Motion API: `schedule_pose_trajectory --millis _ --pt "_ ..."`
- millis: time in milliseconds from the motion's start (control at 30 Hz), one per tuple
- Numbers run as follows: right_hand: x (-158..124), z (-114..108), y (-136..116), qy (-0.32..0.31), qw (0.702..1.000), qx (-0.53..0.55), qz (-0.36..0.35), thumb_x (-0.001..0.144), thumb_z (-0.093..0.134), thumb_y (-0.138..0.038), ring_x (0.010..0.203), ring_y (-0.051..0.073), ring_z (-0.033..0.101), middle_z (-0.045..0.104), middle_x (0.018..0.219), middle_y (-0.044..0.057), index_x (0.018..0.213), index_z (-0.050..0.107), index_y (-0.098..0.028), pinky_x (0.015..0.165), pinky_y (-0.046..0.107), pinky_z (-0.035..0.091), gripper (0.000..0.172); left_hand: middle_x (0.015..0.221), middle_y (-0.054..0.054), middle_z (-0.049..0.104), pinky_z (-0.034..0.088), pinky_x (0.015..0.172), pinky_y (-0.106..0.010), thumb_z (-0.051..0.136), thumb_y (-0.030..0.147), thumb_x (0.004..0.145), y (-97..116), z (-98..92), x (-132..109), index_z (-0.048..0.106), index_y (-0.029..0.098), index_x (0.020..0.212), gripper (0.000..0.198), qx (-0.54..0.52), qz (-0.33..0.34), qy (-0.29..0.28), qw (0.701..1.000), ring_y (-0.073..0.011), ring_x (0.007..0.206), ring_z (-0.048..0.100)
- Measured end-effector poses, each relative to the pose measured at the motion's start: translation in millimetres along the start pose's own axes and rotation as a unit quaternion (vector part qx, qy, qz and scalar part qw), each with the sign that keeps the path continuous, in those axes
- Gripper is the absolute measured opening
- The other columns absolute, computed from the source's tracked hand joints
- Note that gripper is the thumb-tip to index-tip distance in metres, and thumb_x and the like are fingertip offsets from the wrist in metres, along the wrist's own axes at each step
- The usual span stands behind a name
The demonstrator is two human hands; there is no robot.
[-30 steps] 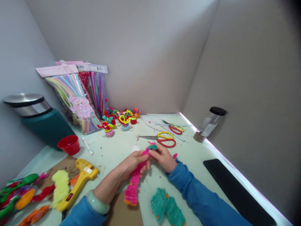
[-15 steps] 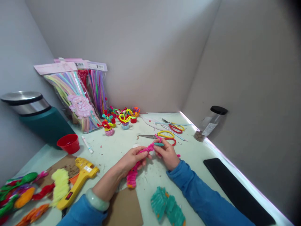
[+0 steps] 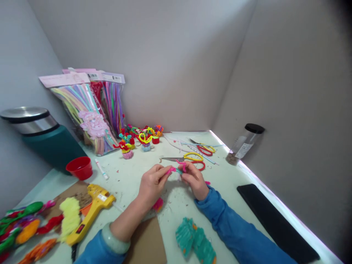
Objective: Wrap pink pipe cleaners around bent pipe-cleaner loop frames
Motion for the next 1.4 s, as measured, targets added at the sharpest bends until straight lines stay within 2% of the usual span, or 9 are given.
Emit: schedule_pose_trajectory --millis 467,733,867,967,1033,1100,1167,1267,1400 --pt "0.0 0.9 6.6 0.036 0.996 -0.075 0.029 0.075 0.06 -0.034 0.06 0.013 0.045 0.053 0.065 -0.001 0.078 0.059 -0.018 0.06 0.026 0.038 0.017 0.094 -0.009 0.061 0.038 0.069 -0.025 0.036 0.024 0.088 9.2 13.5 -11.3 0.053 0.028 0.121 0.038 0.197 0.126 -0.028 0.972 -0.0172 0.083 0.052" --pt "-4.8 1.7 -15.2 0.085 0.972 -0.201 -0.084 0.081 0.054 -0.03 0.063 0.014 0.044 0.048 0.067 0.0 0.074 0.057 -0.018 0.06 0.027 0.037 0.014 0.077 -0.007 0.059 0.036 0.063 -0.022 0.048 0.033 0.082 6.9 7.5 -9.6 0.066 0.027 0.101 0.027 0.076 0.001 0.005 0.997 -0.0169 0.072 0.052" --pt "-11.0 17.5 -33.5 0.009 0.952 -0.252 -0.175 0.084 0.046 -0.023 0.078 0.019 0.05 0.054 0.083 0.007 0.083 0.058 -0.02 0.071 0.032 0.041 0.012 0.067 -0.005 0.06 0.036 0.059 -0.022 0.052 0.038 0.078 -2.6 1.3 -5.2 0.067 0.022 0.083 0.023 -0.061 -0.109 0.039 0.991 -0.0165 0.065 0.052" --pt "-13.5 26.2 -36.9 -0.056 0.931 -0.295 -0.207 0.084 0.044 -0.021 0.083 0.02 0.052 0.056 0.089 0.009 0.088 0.059 -0.021 0.073 0.034 0.042 0.016 0.045 0.002 0.045 0.028 0.044 -0.02 0.053 0.046 0.075 -22.0 6.8 -4.2 0.057 0.017 0.06 0.032 -0.192 -0.257 0.007 0.947 -0.0098 0.043 0.038" --pt "-11.5 23.5 -34.6 -0.059 0.927 -0.306 -0.208 0.084 0.044 -0.022 0.083 0.021 0.051 0.057 0.09 0.009 0.088 0.06 -0.021 0.073 0.034 0.042 0.016 0.038 0.007 0.03 0.021 0.036 -0.019 0.051 0.049 0.075 -27.2 18.5 -6.4 0.047 0.018 0.054 0.037 -0.336 -0.336 -0.069 0.877 -0.0062 0.034 0.023" --pt "-6.0 10.6 -30.3 -0.007 0.945 -0.272 -0.184 0.084 0.046 -0.025 0.081 0.02 0.051 0.057 0.085 0.008 0.082 0.059 -0.021 0.074 0.034 0.042 0.014 0.038 0.009 0.027 0.017 0.033 -0.019 0.052 0.047 0.074 -18.8 27.3 -8.3 0.044 0.018 0.058 0.034 -0.453 -0.353 -0.167 0.802 -0.0043 0.031 0.016" --pt "0.5 -5.5 -20.3 0.056 0.973 -0.188 -0.121 0.084 0.047 -0.029 0.074 0.018 0.051 0.055 0.077 0.005 0.077 0.055 -0.02 0.07 0.032 0.043 0.015 0.04 0.009 0.036 0.015 0.031 -0.018 0.057 0.046 0.071 -9.5 30.4 -12.6 0.048 0.017 0.063 0.031 -0.468 -0.339 -0.261 0.773 -0.0027 0.029 0.016" --pt "6.1 -9.6 -2.7 0.065 0.997 -0.029 -0.017 0.083 0.049 -0.037 0.064 0.014 0.051 0.055 0.073 0.002 0.075 0.051 -0.019 0.063 0.028 0.044 0.02 0.041 0.005 0.045 0.01 0.031 -0.019 0.063 0.051 0.065 -14.6 33.5 -20.3 0.052 0.014 0.06 0.038 -0.337 -0.331 -0.32 0.822 -0.0018 0.027 0.021" --pt "3.8 4.4 0.1 0.056 0.987 0.146 0.028 0.08 0.053 -0.039 0.056 0.012 0.051 0.052 0.062 -0.002 0.078 0.045 -0.02 0.06 0.028 0.044 0.021 0.037 0.005 0.043 0.011 0.031 -0.02 0.059 0.06 0.062 -32.0 35.5 -19.0 0.05 0.015 0.053 0.047 -0.23 -0.346 -0.232 0.88 -0.0031 0.027 0.023"
Point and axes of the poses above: each hand's wrist, its own x-axis towards the middle knuckle, its own z-axis out of the palm, y = z × x, the point moved 7 cm from there along x, towards the middle knuckle
